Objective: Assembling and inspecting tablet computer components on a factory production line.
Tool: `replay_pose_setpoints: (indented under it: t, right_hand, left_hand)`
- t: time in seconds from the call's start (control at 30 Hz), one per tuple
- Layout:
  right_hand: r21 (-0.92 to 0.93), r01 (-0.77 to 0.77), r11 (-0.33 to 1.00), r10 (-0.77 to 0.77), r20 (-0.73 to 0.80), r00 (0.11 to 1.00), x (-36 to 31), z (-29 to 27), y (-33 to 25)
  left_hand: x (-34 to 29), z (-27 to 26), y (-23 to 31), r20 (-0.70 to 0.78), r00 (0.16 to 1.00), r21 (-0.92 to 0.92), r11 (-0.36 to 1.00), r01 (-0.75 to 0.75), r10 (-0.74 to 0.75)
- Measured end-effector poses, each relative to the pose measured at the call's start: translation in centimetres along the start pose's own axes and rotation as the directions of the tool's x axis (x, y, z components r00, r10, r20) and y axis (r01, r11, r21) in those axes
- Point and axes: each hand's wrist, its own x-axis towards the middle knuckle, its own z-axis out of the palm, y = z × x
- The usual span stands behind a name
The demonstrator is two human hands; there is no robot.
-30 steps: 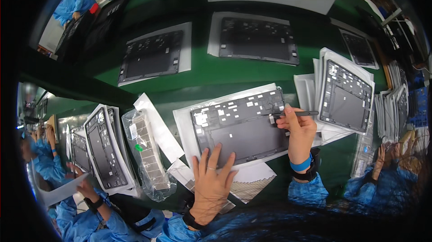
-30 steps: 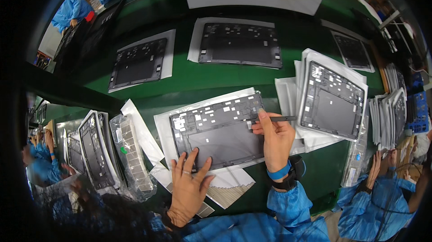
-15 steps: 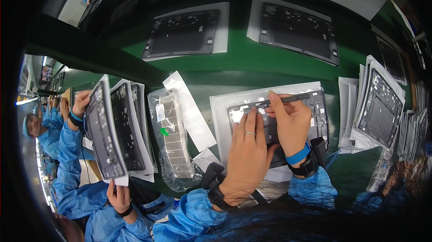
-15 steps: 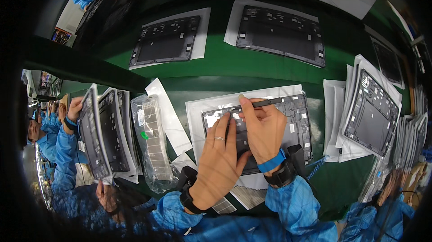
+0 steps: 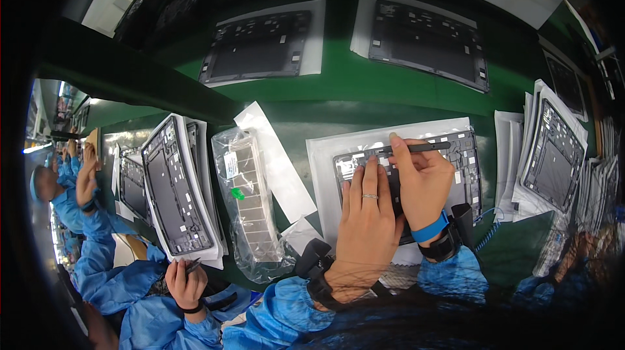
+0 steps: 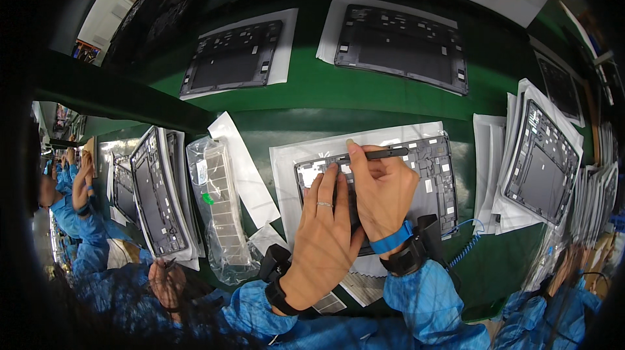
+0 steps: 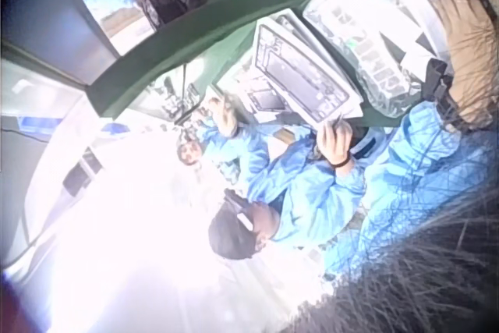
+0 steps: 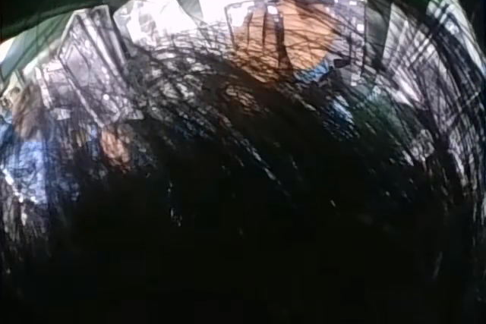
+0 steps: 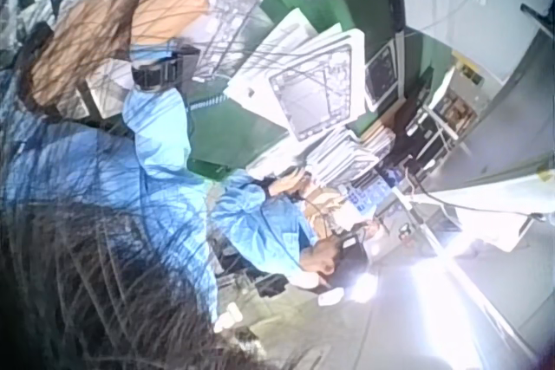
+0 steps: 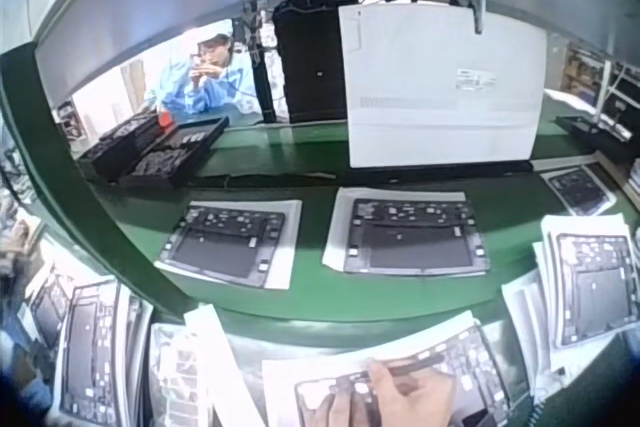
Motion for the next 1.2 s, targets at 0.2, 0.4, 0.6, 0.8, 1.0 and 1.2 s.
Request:
replay_pose_setpoints:
  t: [0.2,0.4,0.6,0.8,1.0,1.2]
  right_hand:
    - [0.014,0.003,1.000,-0.003,0.003,1.000,-0.2,0.2,-0.1]
    - [0.008,0.029,1.000,-0.029,-0.008,1.000,-0.1,0.0,-0.5]
    - [-0.050,0.094,0.994,-0.095,-0.011,0.995,-0.1,-0.3,-1.1]
    - [0.390,-0.074,0.918,0.020,0.139,0.990,-0.5,-1.9,-1.0]
    - [0.094,-0.046,0.995,-0.014,0.556,0.831,-3.7,-5.3,-3.8]
    - [0.085,0.284,0.955,-0.185,0.919,0.348,-6.0,-0.2,-3.1]
  left_hand:
    - [-0.1,0.2,0.1,0.012,1.000,0.058,0.998,0.001,-0.002]
    - [0.3,0.5,0.2,-0.015,1.000,0.118,0.993,0.001,0.001]
    - [0.3,1.1,0.3,-0.019,1.000,0.212,0.977,0.026,-0.023]
    - [0.7,-1.0,0.2,0.034,0.995,0.288,0.954,0.084,-0.098]
    - [-8.0,-7.7,-2.0,-0.013,0.975,0.059,0.973,0.222,-0.222]
    - [-12.2,-5.2,-3.5,0.071,0.957,0.082,0.958,0.275,-0.280]
